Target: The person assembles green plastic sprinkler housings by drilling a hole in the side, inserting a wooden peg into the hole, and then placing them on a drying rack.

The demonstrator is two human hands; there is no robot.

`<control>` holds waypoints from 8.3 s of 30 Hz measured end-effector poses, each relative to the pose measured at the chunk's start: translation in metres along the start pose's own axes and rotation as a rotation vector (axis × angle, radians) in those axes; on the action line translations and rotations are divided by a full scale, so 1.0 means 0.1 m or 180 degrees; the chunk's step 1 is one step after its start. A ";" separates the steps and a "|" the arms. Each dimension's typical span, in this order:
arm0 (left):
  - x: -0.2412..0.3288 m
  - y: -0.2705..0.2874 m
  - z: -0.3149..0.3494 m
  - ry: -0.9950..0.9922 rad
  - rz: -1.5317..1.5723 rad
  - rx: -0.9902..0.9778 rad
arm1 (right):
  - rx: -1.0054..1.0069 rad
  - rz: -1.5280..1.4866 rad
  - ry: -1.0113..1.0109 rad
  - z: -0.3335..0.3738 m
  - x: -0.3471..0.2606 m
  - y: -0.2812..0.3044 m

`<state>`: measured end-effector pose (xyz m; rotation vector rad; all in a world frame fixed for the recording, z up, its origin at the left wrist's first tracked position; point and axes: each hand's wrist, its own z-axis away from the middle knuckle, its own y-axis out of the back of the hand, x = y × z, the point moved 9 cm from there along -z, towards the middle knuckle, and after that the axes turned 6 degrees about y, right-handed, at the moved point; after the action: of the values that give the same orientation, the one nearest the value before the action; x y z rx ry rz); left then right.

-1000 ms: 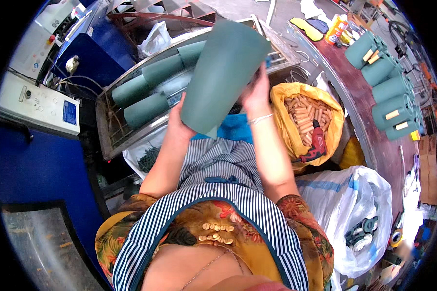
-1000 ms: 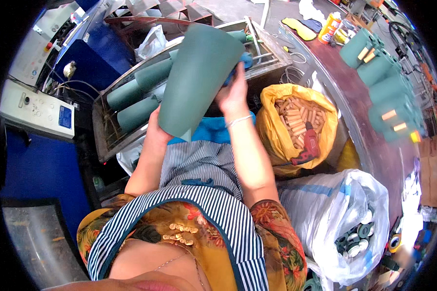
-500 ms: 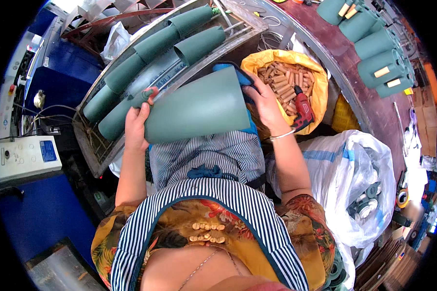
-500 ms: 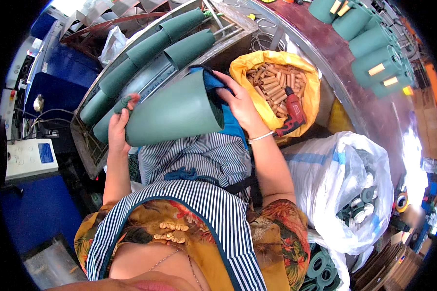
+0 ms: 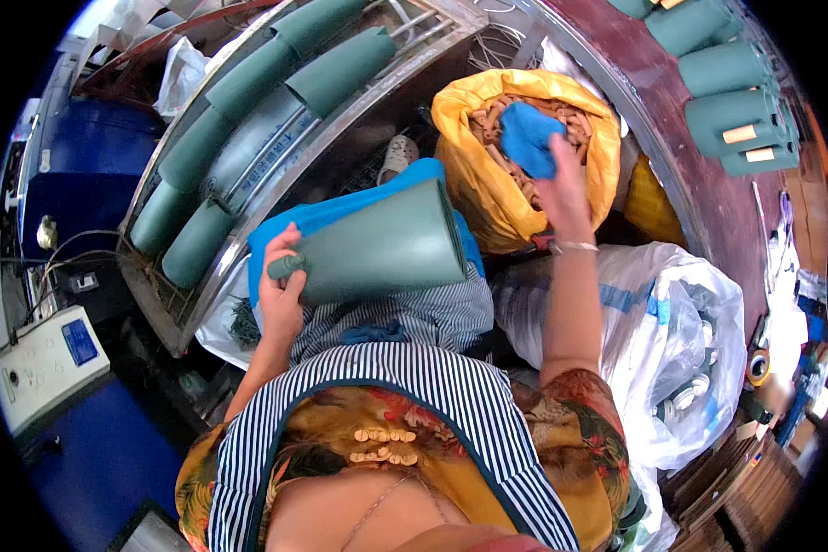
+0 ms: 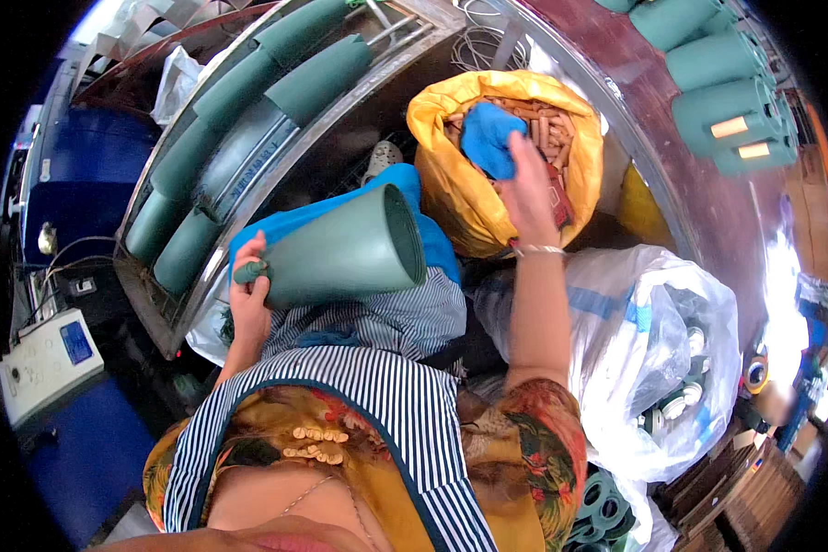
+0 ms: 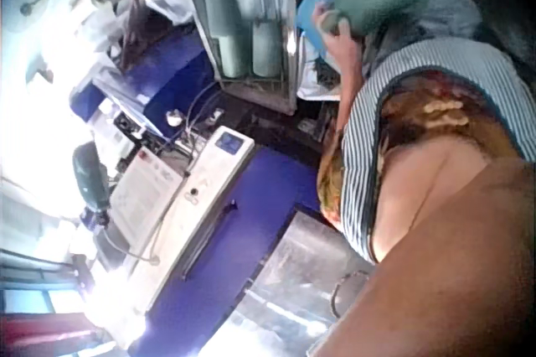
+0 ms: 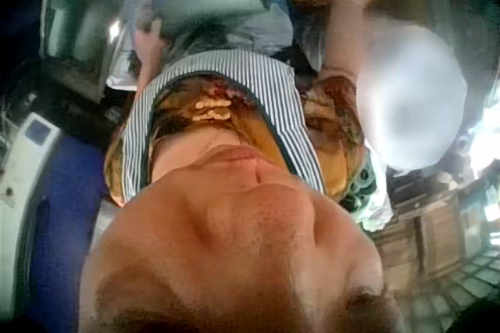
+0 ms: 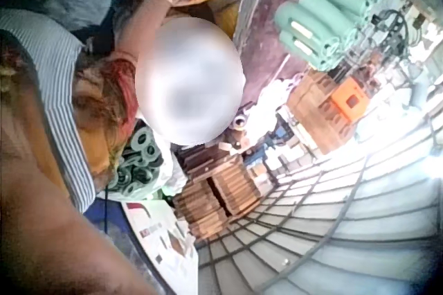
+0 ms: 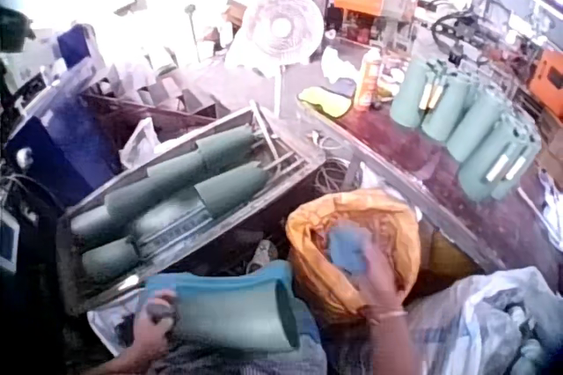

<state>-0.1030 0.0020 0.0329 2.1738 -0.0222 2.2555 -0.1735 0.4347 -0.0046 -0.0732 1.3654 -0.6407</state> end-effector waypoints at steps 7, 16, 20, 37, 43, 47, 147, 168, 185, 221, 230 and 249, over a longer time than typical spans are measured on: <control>-0.35 0.01 0.20 0.0586 -0.0584 -0.0451 | 0.2393 0.4331 0.1329 0.28 0.50 1.54; -0.08 -0.16 0.11 -0.0196 -0.2143 -0.0746 | 0.2034 0.0779 -0.0613 0.23 1.68 3.10; -0.06 -0.12 0.14 -0.0662 -0.2429 -0.0644 | 0.1953 -0.0633 -0.1063 0.25 1.78 2.65; -0.10 0.13 0.37 -0.0946 -0.2424 -0.0549 | 0.0133 -0.1617 0.0011 1.48 0.77 1.73; -0.11 0.14 0.44 -0.1266 -0.2544 -0.0481 | -0.0418 -0.1184 -0.0006 2.21 -0.03 0.73; -0.10 0.11 0.50 -0.1366 -0.2535 -0.0494 | -0.0955 -0.0650 -0.0927 2.35 -0.10 -0.05; -0.27 0.11 0.63 -0.1321 -0.2776 -0.0434 | -0.1156 0.1339 -0.2392 2.65 0.06 -1.27; -0.27 0.05 0.60 -0.1089 -0.3016 -0.0428 | -0.1091 0.1148 -0.2011 2.88 -0.22 -0.91; -0.08 -0.05 0.46 -0.0901 -0.3111 -0.0548 | 0.0507 -0.2142 -0.0378 0.28 1.11 1.86; 0.44 -0.05 0.64 -0.0851 -0.1076 -0.0658 | -0.2339 0.2736 0.1772 2.40 0.01 -2.02; 0.39 -0.02 0.97 -0.1598 -0.1350 -0.0602 | -0.2567 0.2666 0.1977 2.67 0.16 -2.14; 0.32 -0.08 0.37 -0.0387 -0.2619 -0.0970 | 0.3348 0.5673 0.0901 2.76 -2.64 2.90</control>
<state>-0.0668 0.0091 0.0662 1.7049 0.4149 1.5406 0.1749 0.7119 0.1732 1.8961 0.7056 0.2814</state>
